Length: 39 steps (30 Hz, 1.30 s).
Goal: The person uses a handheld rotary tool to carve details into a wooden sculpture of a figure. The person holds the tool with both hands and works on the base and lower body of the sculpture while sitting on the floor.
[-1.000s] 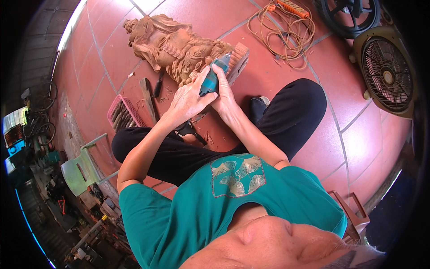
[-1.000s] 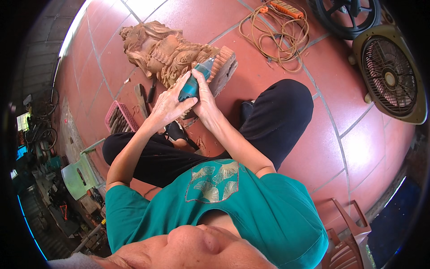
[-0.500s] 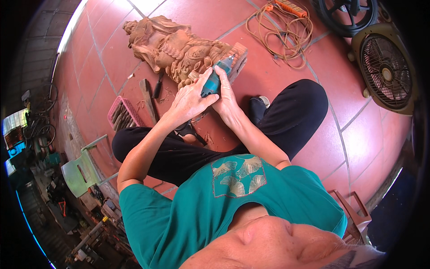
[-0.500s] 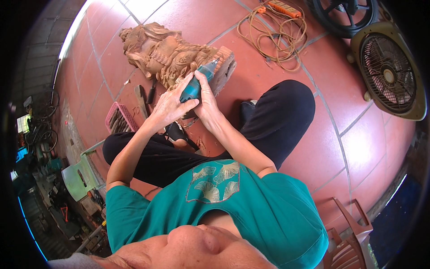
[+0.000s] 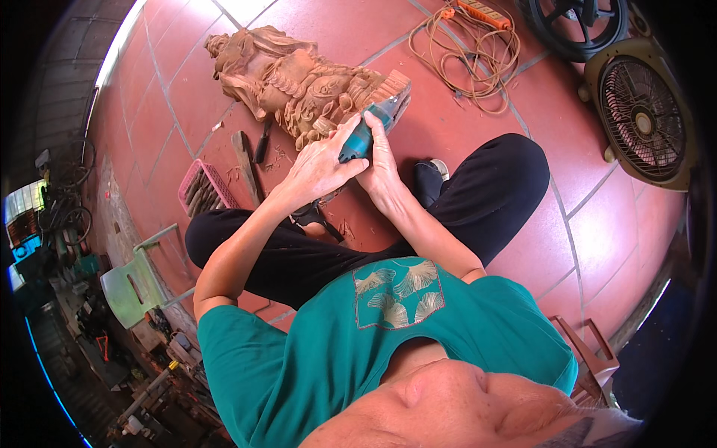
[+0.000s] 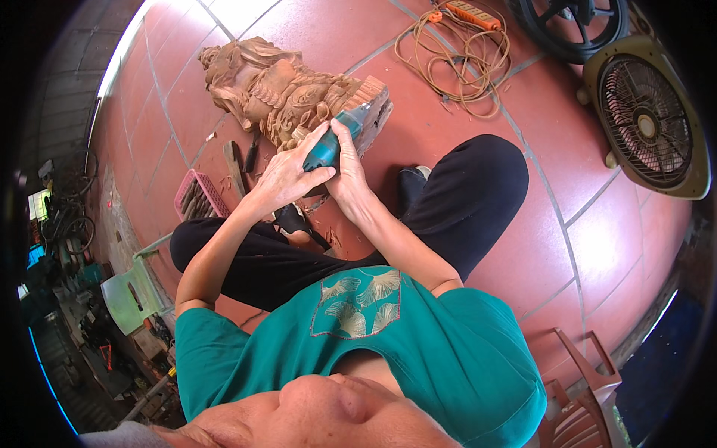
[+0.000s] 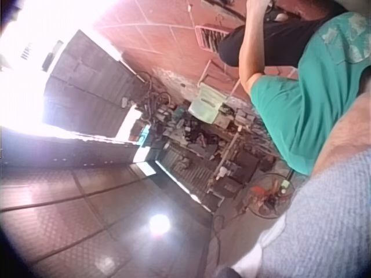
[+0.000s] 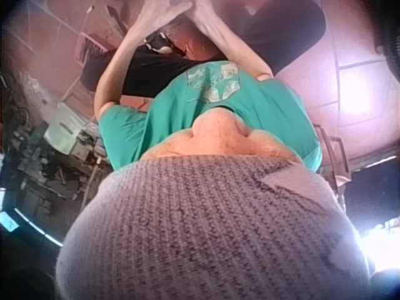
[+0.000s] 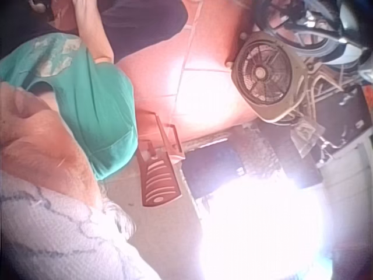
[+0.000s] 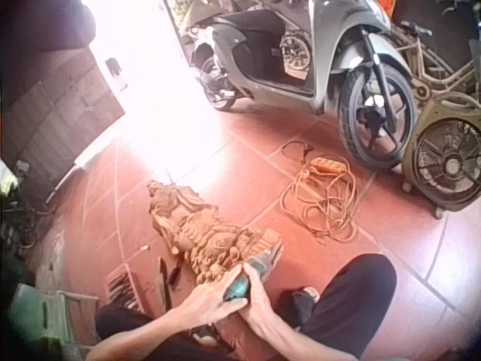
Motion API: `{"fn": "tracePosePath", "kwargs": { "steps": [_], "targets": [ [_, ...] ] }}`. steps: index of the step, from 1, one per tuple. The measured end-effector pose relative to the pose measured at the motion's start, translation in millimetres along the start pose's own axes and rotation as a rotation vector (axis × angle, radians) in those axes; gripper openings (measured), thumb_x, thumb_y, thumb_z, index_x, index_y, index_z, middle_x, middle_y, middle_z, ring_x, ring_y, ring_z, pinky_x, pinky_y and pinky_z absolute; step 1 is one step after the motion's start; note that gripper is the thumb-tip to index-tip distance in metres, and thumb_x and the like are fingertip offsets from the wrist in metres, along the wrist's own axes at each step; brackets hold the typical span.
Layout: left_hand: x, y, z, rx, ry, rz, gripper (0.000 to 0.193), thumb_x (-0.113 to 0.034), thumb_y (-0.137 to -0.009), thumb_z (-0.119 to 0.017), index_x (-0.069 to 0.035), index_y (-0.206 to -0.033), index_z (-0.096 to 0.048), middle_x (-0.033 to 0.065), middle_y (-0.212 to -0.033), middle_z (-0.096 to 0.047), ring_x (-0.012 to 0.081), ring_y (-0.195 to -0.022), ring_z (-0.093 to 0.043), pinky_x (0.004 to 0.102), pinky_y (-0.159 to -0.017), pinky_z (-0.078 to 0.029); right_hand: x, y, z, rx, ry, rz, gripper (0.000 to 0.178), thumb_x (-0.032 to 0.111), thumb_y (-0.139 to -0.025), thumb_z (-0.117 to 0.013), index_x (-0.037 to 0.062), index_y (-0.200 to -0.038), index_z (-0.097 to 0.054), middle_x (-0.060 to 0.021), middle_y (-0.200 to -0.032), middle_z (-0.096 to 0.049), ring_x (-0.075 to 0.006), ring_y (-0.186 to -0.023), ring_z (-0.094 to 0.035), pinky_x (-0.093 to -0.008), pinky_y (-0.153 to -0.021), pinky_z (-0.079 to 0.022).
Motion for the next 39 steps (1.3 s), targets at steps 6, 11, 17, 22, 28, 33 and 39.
{"fn": "tracePosePath", "kwargs": {
  "steps": [6, 11, 17, 22, 28, 33, 39],
  "targets": [
    [-3, -2, 3, 0.009, 0.015, 0.028, 0.084, -0.034, -0.088, -0.071, -0.006, -0.157, -0.032, 0.0300, -0.122, -0.064, 0.0437, -0.094, -0.069, 0.0468, -0.087, -0.052, 3, -1, -3, 0.010, 0.004, -0.009, 0.047, 0.042, -0.083, -0.081, 0.0068, -0.107, -0.060, -0.0128, -0.096, -0.069, -0.0321, -0.090, -0.069, -0.0484, -0.086, -0.059],
    [1, -4, 1, 0.004, -0.007, 0.029, 0.084, -0.033, -0.088, -0.071, -0.007, -0.157, -0.032, 0.0299, -0.118, -0.066, 0.0425, -0.088, -0.070, 0.0466, -0.085, -0.053, 4, 0, -5, -0.002, 0.002, 0.005, 0.045, 0.042, -0.084, -0.080, 0.0068, -0.106, -0.061, -0.0129, -0.096, -0.069, -0.0322, -0.090, -0.069, -0.0480, -0.087, -0.059],
    [-1, -6, 3, 0.028, 0.019, 0.053, 0.084, -0.034, -0.088, -0.071, -0.008, -0.157, -0.032, 0.0292, -0.117, -0.066, 0.0411, -0.080, -0.069, 0.0457, -0.082, -0.053, 5, -3, -4, 0.006, 0.001, 0.007, 0.045, 0.041, -0.084, -0.080, 0.0070, -0.105, -0.061, -0.0133, -0.096, -0.069, -0.0318, -0.090, -0.069, -0.0475, -0.087, -0.059],
    [0, -7, 3, 0.028, 0.003, 0.073, 0.084, -0.035, -0.088, -0.070, -0.008, -0.157, -0.032, 0.0292, -0.129, -0.062, 0.0433, -0.092, -0.068, 0.0468, -0.088, -0.051, 4, -6, -5, 0.002, -0.011, -0.009, 0.045, 0.042, -0.084, -0.080, 0.0076, -0.105, -0.060, -0.0133, -0.096, -0.068, -0.0312, -0.089, -0.068, -0.0468, -0.085, -0.059],
    [2, -8, 4, 0.029, -0.010, 0.100, 0.083, -0.035, -0.088, -0.070, -0.007, -0.157, -0.033, 0.0286, -0.140, -0.055, 0.0456, -0.115, -0.062, 0.0475, -0.097, -0.049, 3, -6, -11, 0.012, -0.010, -0.018, 0.044, 0.042, -0.085, -0.080, 0.0088, -0.105, -0.060, -0.0132, -0.095, -0.068, -0.0313, -0.088, -0.068, -0.0466, -0.083, -0.060],
    [3, -8, 6, 0.011, -0.036, 0.124, 0.083, -0.035, -0.088, -0.071, -0.006, -0.156, -0.034, 0.0302, -0.142, -0.053, 0.0465, -0.123, -0.058, 0.0469, -0.102, -0.047, 2, -11, -12, 0.027, 0.003, -0.015, 0.042, 0.041, -0.085, -0.080, 0.0096, -0.104, -0.060, -0.0130, -0.093, -0.068, -0.0314, -0.086, -0.069, -0.0469, -0.082, -0.060],
    [3, -8, 7, 0.014, -0.046, 0.130, 0.083, -0.036, -0.088, -0.070, -0.005, -0.155, -0.035, 0.0311, -0.144, -0.051, 0.0472, -0.125, -0.056, 0.0474, -0.104, -0.046, 1, -11, -15, 0.040, -0.022, -0.033, 0.040, 0.041, -0.086, -0.079, 0.0100, -0.102, -0.060, -0.0120, -0.089, -0.069, -0.0307, -0.084, -0.069, -0.0459, -0.081, -0.060]
  ]
}}
Point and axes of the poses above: each hand's wrist, its own y-axis away from the middle knuckle, its own z-axis out of the back of the hand, x = y × z, the point moved 4 cm from there along -y, towards the middle knuckle
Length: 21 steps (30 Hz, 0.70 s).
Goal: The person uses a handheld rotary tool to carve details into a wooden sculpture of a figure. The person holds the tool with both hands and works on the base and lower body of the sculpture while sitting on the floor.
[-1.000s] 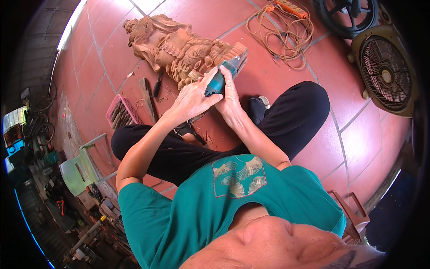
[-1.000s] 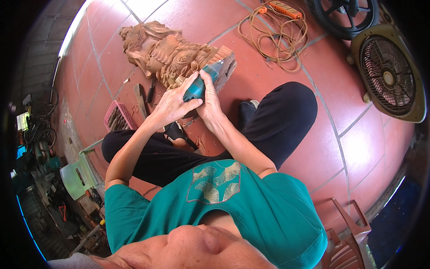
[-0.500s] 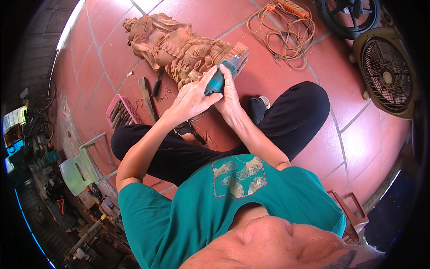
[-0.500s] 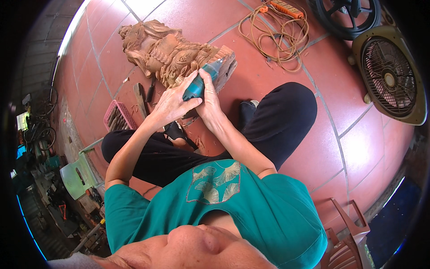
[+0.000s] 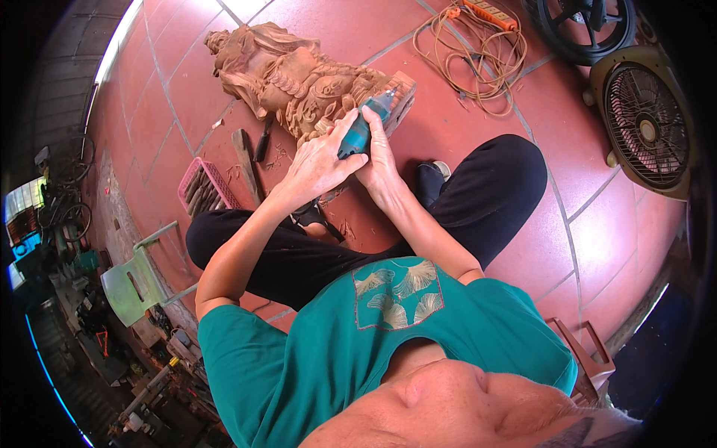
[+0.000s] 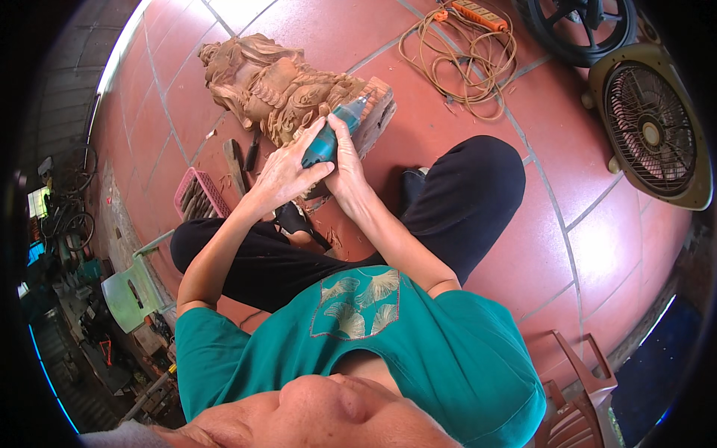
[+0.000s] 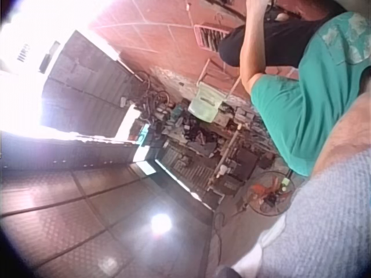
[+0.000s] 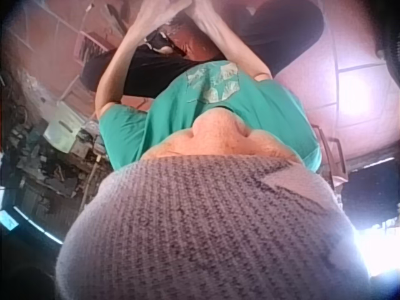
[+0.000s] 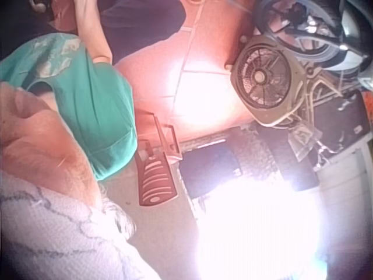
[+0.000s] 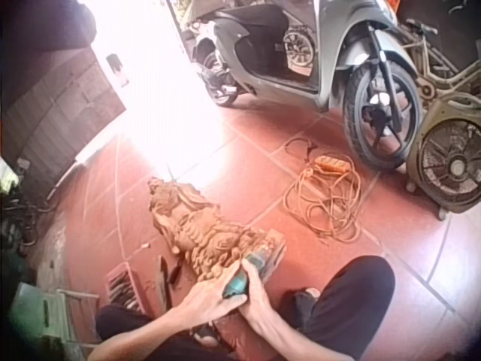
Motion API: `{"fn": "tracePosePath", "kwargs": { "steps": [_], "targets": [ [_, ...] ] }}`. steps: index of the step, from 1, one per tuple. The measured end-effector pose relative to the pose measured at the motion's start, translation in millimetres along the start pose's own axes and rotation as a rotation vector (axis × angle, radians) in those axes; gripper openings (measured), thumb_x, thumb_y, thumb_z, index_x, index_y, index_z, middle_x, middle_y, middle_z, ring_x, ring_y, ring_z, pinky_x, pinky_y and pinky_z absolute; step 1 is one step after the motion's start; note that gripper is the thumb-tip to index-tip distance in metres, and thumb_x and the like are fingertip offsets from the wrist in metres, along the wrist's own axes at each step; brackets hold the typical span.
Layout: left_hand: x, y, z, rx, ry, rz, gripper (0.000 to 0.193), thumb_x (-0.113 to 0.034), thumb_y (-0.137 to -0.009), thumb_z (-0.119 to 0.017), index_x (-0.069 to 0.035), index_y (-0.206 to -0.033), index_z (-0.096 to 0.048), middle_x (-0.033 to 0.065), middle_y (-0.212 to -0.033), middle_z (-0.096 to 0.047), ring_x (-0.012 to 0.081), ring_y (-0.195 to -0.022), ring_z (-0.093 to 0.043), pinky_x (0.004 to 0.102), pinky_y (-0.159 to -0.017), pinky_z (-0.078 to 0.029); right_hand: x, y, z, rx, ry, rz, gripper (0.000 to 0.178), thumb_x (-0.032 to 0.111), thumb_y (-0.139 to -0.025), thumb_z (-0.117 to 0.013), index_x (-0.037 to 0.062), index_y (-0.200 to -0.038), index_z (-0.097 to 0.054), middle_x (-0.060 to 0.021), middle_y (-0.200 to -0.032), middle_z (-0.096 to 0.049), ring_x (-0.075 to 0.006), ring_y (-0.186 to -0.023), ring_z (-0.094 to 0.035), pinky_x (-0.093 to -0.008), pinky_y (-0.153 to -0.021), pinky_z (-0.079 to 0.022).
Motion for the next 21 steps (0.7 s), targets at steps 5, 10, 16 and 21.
{"fn": "tracePosePath", "kwargs": {
  "steps": [5, 10, 16, 21],
  "targets": [
    [0, 0, 2, 0.006, 0.021, 0.016, 0.083, -0.037, -0.088, -0.070, -0.004, -0.155, -0.035, 0.0310, -0.145, -0.050, 0.0467, -0.126, -0.056, 0.0468, -0.104, -0.046, 0, 6, -7, 0.062, -0.014, -0.034, 0.039, 0.035, -0.086, -0.081, 0.0105, -0.109, -0.061, -0.0091, -0.098, -0.068, -0.0231, -0.087, -0.069, -0.0399, -0.081, -0.060],
    [1, 0, 3, -0.004, 0.023, 0.028, 0.083, -0.038, -0.088, -0.070, -0.005, -0.156, -0.034, 0.0308, -0.143, -0.052, 0.0458, -0.119, -0.061, 0.0466, -0.101, -0.048, -1, 0, -7, 0.063, -0.016, -0.043, 0.036, 0.034, -0.086, -0.081, 0.0121, -0.108, -0.062, -0.0073, -0.097, -0.069, -0.0217, -0.086, -0.069, -0.0396, -0.079, -0.061],
    [5, 0, 2, -0.037, 0.022, 0.018, 0.083, -0.039, -0.088, -0.070, -0.005, -0.156, -0.034, 0.0312, -0.138, -0.056, 0.0459, -0.109, -0.066, 0.0473, -0.096, -0.050, -2, -7, -5, 0.045, 0.015, -0.064, 0.036, 0.033, -0.085, -0.082, 0.0145, -0.108, -0.063, -0.0036, -0.098, -0.069, -0.0184, -0.086, -0.069, -0.0383, -0.078, -0.060],
    [4, 2, 1, -0.132, 0.012, -0.069, 0.081, -0.037, -0.086, -0.069, -0.001, -0.152, -0.038, 0.0328, -0.122, -0.063, 0.0492, -0.100, -0.066, 0.0522, -0.089, -0.052, -1, -5, -7, 0.046, 0.016, -0.064, 0.035, 0.033, -0.084, -0.083, 0.0153, -0.108, -0.064, -0.0028, -0.099, -0.068, -0.0178, -0.086, -0.069, -0.0379, -0.078, -0.060]
  ]
}}
Point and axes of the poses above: each hand's wrist, its own y-axis away from the middle knuckle, its own z-axis out of the back of the hand, x = y × z, the point moved 4 cm from there along -y, towards the middle knuckle
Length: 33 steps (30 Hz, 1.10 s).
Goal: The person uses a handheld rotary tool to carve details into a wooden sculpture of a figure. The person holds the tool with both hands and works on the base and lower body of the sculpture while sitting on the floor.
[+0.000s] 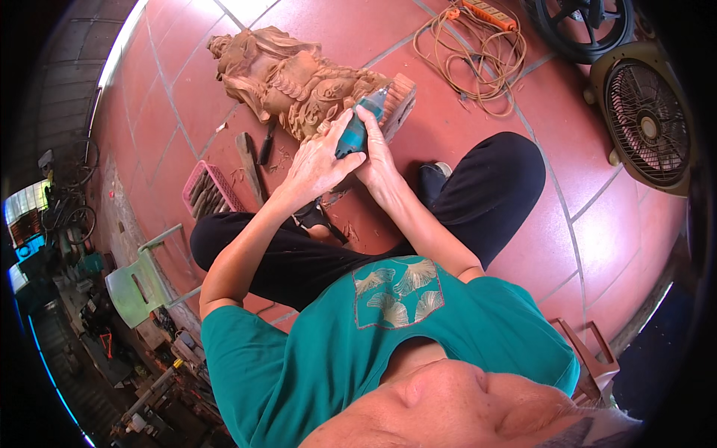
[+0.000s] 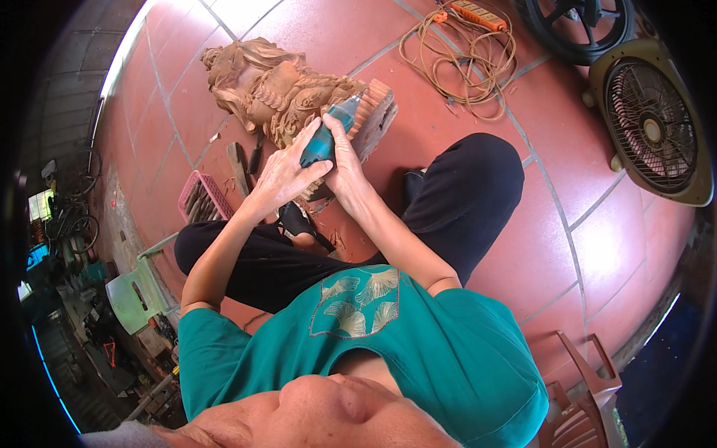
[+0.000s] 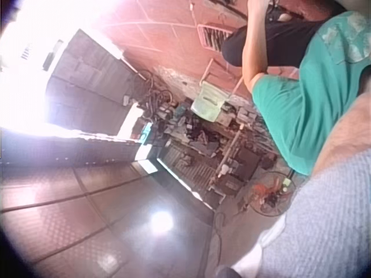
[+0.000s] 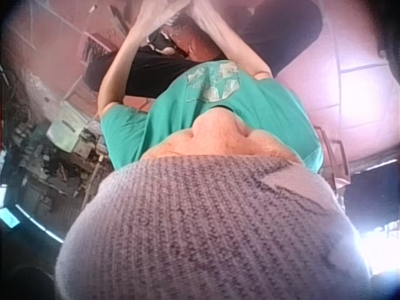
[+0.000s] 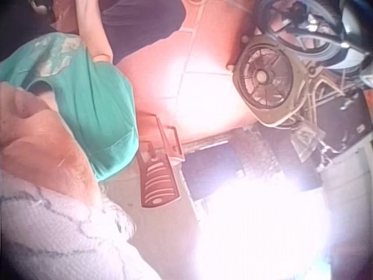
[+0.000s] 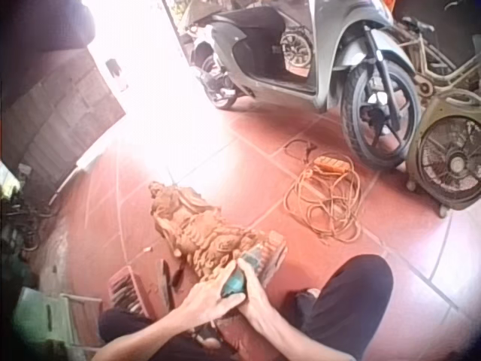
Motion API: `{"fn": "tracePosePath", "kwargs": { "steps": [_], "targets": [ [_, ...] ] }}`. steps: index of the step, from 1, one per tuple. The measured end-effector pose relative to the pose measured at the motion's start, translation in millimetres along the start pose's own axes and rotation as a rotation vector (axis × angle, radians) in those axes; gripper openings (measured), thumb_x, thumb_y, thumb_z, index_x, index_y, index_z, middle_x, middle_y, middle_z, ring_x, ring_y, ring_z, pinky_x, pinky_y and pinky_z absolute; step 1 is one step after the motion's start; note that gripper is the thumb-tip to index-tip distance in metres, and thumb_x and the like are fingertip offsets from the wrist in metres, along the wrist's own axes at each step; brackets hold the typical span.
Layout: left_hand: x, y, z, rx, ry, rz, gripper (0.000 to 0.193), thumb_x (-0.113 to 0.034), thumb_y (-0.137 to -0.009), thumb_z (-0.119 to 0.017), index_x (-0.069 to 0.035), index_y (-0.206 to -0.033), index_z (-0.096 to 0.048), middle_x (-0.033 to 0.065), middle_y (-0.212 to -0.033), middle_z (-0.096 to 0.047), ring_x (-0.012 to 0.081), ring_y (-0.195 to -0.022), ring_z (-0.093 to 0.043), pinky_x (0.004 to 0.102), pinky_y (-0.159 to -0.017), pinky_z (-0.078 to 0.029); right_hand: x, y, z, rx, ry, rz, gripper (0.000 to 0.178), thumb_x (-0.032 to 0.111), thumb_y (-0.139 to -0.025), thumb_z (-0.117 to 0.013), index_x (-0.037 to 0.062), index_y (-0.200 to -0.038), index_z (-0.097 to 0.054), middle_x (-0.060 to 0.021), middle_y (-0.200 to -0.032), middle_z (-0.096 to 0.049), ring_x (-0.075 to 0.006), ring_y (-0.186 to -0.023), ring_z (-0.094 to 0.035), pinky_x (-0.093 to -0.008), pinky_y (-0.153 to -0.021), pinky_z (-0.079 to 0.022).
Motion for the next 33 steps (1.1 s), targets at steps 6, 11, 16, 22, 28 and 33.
{"fn": "tracePosePath", "kwargs": {
  "steps": [6, 11, 16, 22, 28, 33],
  "targets": [
    [3, -1, -3, -0.016, -0.016, -0.062, 0.081, -0.037, -0.086, -0.069, -0.002, -0.152, -0.039, 0.0325, -0.120, -0.063, 0.0489, -0.098, -0.066, 0.0527, -0.088, -0.052, 0, -4, 6, -0.009, -0.033, 0.021, 0.034, 0.033, -0.085, -0.082, 0.0158, -0.109, -0.065, -0.0045, -0.099, -0.069, -0.0197, -0.086, -0.069, -0.0387, -0.079, -0.061],
    [1, -1, -4, 0.018, -0.025, -0.034, 0.081, -0.036, -0.085, -0.070, -0.004, -0.153, -0.038, 0.0312, -0.109, -0.067, 0.0485, -0.095, -0.067, 0.0531, -0.085, -0.052, 2, 11, -1, 0.000, -0.048, 0.013, 0.037, 0.034, -0.086, -0.081, 0.0118, -0.109, -0.062, -0.0075, -0.099, -0.068, -0.0230, -0.088, -0.069, -0.0400, -0.082, -0.060],
    [-3, -1, -5, 0.126, -0.005, 0.032, 0.081, -0.038, -0.089, -0.070, -0.006, -0.155, -0.036, 0.0304, -0.141, -0.053, 0.0457, -0.124, -0.058, 0.0473, -0.102, -0.048, 4, 11, 5, -0.020, -0.045, 0.047, 0.040, 0.037, -0.086, -0.080, 0.0092, -0.107, -0.061, -0.0101, -0.097, -0.068, -0.0267, -0.087, -0.069, -0.0428, -0.082, -0.060],
    [-9, 0, -5, 0.161, 0.017, 0.018, 0.081, -0.036, -0.088, -0.071, -0.006, -0.155, -0.036, 0.0288, -0.138, -0.057, 0.0437, -0.114, -0.064, 0.0462, -0.098, -0.049, 6, 15, 10, -0.043, -0.022, 0.098, 0.041, 0.040, -0.085, -0.079, 0.0084, -0.103, -0.061, -0.0128, -0.091, -0.069, -0.0322, -0.087, -0.069, -0.0476, -0.083, -0.060],
    [-17, 2, -3, 0.227, 0.034, 0.063, 0.083, -0.035, -0.088, -0.072, -0.007, -0.156, -0.034, 0.0288, -0.118, -0.066, 0.0446, -0.099, -0.068, 0.0485, -0.088, -0.051, 4, 22, 16, -0.035, -0.012, 0.090, 0.045, 0.037, -0.084, -0.082, 0.0084, -0.111, -0.062, -0.0080, -0.101, -0.068, -0.0220, -0.091, -0.068, -0.0402, -0.086, -0.059],
    [-15, 15, 4, 0.144, 0.100, -0.008, 0.089, -0.037, -0.086, -0.074, -0.009, -0.158, -0.030, 0.0291, -0.121, -0.065, 0.0467, -0.104, -0.065, 0.0492, -0.090, -0.051, 2, 32, 7, -0.078, 0.034, 0.072, 0.047, 0.039, -0.082, -0.084, 0.0086, -0.111, -0.063, -0.0094, -0.102, -0.069, -0.0256, -0.094, -0.068, -0.0440, -0.090, -0.059]
  ]
}}
Point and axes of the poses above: each hand's wrist, its own y-axis away from the middle knuckle, its own z-axis out of the back of the hand, x = y × z, the point moved 4 cm from there along -y, towards the middle knuckle
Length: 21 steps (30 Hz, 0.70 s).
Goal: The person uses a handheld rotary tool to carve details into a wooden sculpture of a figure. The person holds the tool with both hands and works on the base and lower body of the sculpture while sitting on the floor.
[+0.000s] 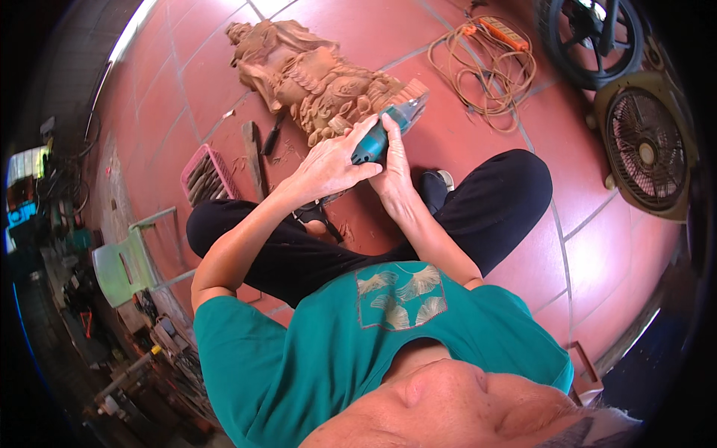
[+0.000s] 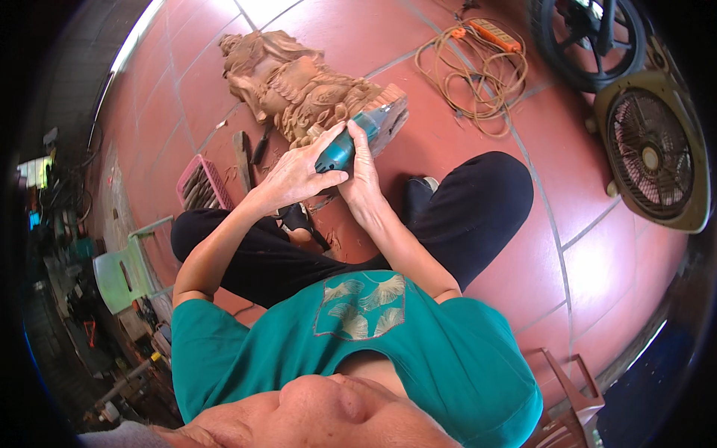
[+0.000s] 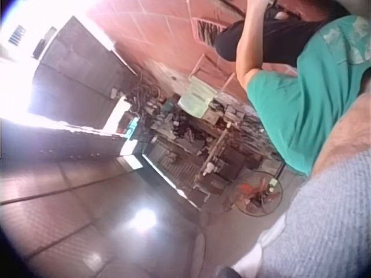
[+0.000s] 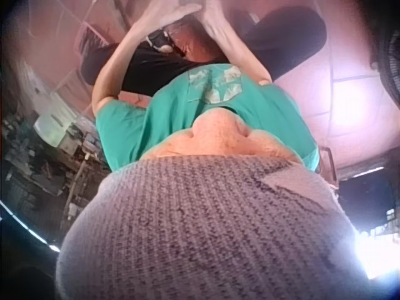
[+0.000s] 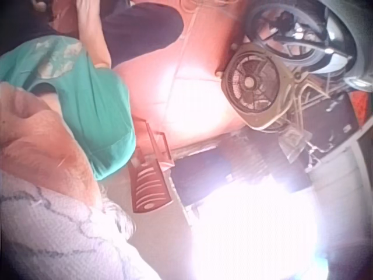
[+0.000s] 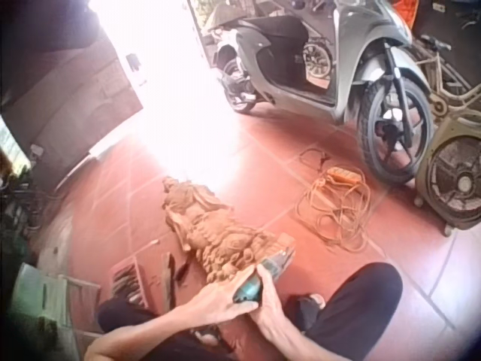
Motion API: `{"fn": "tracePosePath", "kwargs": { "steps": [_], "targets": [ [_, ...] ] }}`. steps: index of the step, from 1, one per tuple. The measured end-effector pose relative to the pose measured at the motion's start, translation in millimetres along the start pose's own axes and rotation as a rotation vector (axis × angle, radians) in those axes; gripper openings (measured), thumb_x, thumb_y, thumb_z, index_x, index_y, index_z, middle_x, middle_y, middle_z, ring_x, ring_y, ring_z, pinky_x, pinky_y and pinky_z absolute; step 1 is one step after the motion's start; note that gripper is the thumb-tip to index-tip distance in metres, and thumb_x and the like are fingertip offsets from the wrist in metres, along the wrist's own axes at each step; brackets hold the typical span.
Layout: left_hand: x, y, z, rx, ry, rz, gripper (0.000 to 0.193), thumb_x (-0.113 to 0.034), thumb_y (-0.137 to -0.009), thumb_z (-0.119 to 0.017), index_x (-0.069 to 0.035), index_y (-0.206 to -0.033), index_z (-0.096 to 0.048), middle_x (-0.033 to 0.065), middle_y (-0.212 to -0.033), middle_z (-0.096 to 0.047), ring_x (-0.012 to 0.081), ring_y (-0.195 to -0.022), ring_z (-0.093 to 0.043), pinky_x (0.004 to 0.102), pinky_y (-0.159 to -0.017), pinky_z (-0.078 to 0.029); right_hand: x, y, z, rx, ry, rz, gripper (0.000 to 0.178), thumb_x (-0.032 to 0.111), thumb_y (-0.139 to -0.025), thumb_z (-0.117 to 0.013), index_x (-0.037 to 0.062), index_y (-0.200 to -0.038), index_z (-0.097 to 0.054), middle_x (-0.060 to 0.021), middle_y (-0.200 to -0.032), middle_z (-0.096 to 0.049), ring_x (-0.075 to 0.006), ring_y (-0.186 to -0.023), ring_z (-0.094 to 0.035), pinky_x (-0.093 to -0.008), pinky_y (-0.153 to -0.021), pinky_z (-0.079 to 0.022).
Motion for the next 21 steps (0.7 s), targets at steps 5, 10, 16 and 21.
{"fn": "tracePosePath", "kwargs": {
  "steps": [5, 10, 16, 21],
  "targets": [
    [2, 31, 15, -0.042, -0.004, -0.133, 0.110, -0.033, -0.076, -0.085, -0.012, -0.162, -0.019, 0.0241, -0.153, -0.044, 0.0403, -0.132, -0.053, 0.0435, -0.100, -0.049, -5, 17, -26, 0.105, 0.119, -0.088, 0.050, 0.041, -0.082, -0.084, 0.0110, -0.115, -0.062, -0.0083, -0.108, -0.068, -0.0256, -0.100, -0.067, -0.0460, -0.094, -0.056],
    [-2, 71, 46, -0.031, 0.214, 0.034, 0.102, -0.011, -0.077, -0.083, -0.017, -0.161, -0.026, 0.0157, -0.145, -0.055, 0.0240, -0.107, -0.066, 0.0342, -0.093, -0.053, -18, 21, -42, 0.070, 0.147, -0.088, 0.050, 0.044, -0.086, -0.080, 0.0086, -0.114, -0.059, -0.0124, -0.104, -0.066, -0.0308, -0.096, -0.068, -0.0540, -0.097, -0.054],
    [35, 126, 64, -0.201, 0.270, 0.057, 0.072, -0.006, -0.083, -0.079, -0.013, -0.148, -0.051, 0.0049, -0.113, -0.066, 0.0121, -0.084, -0.061, 0.0294, -0.079, -0.053, -49, 12, -46, 0.256, 0.084, -0.260, 0.057, 0.049, -0.089, -0.076, -0.0001, -0.110, -0.057, -0.0156, -0.103, -0.066, -0.0320, -0.098, -0.068, -0.0572, -0.100, -0.053],
    [47, 150, 60, -0.461, 0.109, -0.113, 0.047, -0.007, -0.082, -0.081, -0.008, -0.126, -0.066, 0.0057, -0.103, -0.067, 0.0183, -0.091, -0.062, 0.0332, -0.086, -0.053, -66, 20, -56, 0.256, 0.076, -0.349, 0.059, 0.051, -0.089, -0.074, -0.0024, -0.109, -0.057, -0.0145, -0.100, -0.064, -0.0307, -0.098, -0.066, -0.0577, -0.107, -0.049]
  ]
}}
Point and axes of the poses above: each hand's wrist, its own y-axis away from the middle knuckle, its own z-axis out of the back of the hand, x = y × z, the point moved 4 cm from there along -y, towards the middle knuckle
